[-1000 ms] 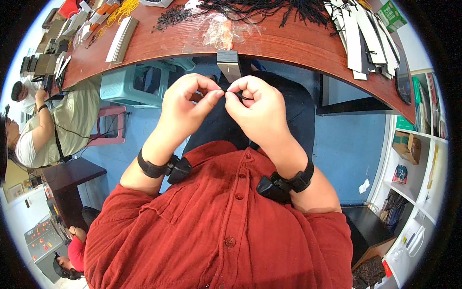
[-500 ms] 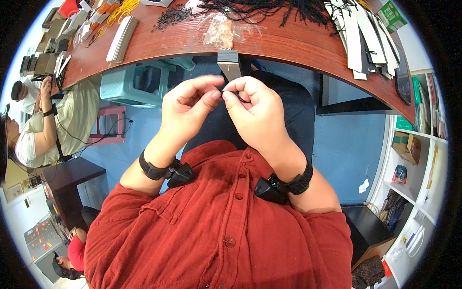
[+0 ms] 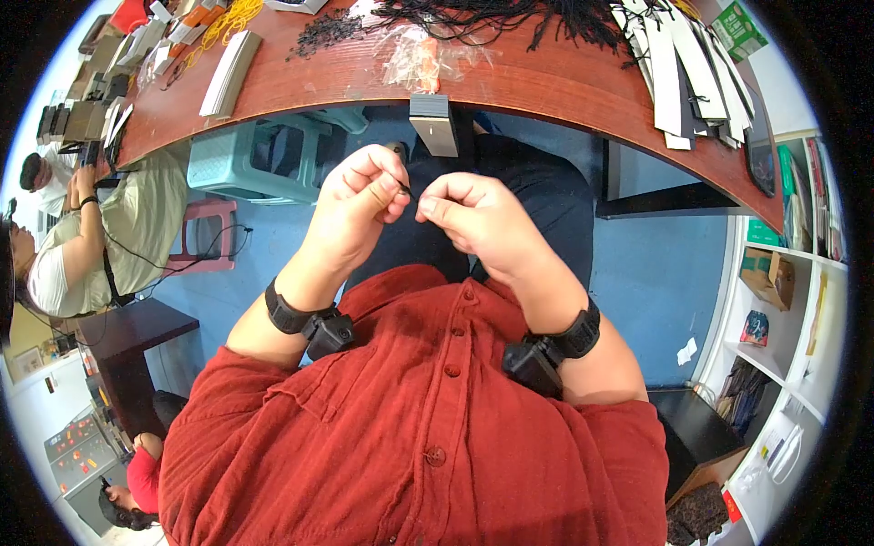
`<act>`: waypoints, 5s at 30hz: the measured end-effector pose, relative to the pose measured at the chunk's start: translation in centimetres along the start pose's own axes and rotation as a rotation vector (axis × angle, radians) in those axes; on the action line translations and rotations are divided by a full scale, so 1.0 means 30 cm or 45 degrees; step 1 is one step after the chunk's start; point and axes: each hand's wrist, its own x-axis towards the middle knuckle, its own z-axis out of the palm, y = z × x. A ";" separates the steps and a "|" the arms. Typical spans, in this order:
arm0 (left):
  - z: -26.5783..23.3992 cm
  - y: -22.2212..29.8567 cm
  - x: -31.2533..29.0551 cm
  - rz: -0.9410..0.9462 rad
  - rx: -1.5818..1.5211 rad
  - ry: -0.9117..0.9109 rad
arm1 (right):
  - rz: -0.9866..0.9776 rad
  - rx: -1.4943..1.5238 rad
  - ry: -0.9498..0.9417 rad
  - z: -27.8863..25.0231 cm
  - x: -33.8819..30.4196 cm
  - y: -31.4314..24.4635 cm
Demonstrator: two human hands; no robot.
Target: The person threads a black cord through a hole in a white tag, ties the cord into a loop by hand, and repeats this process for several tags.
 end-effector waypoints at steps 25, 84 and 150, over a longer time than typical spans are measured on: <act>-0.007 0.024 -0.017 0.405 1.095 -0.110 | -0.062 0.207 0.043 0.019 -0.004 -0.011; 0.014 -0.033 0.026 0.788 1.390 0.176 | -0.555 -0.413 0.560 0.048 0.021 0.020; 0.012 -0.047 0.018 0.008 0.720 -0.026 | 0.233 0.089 0.055 -0.101 -0.016 0.027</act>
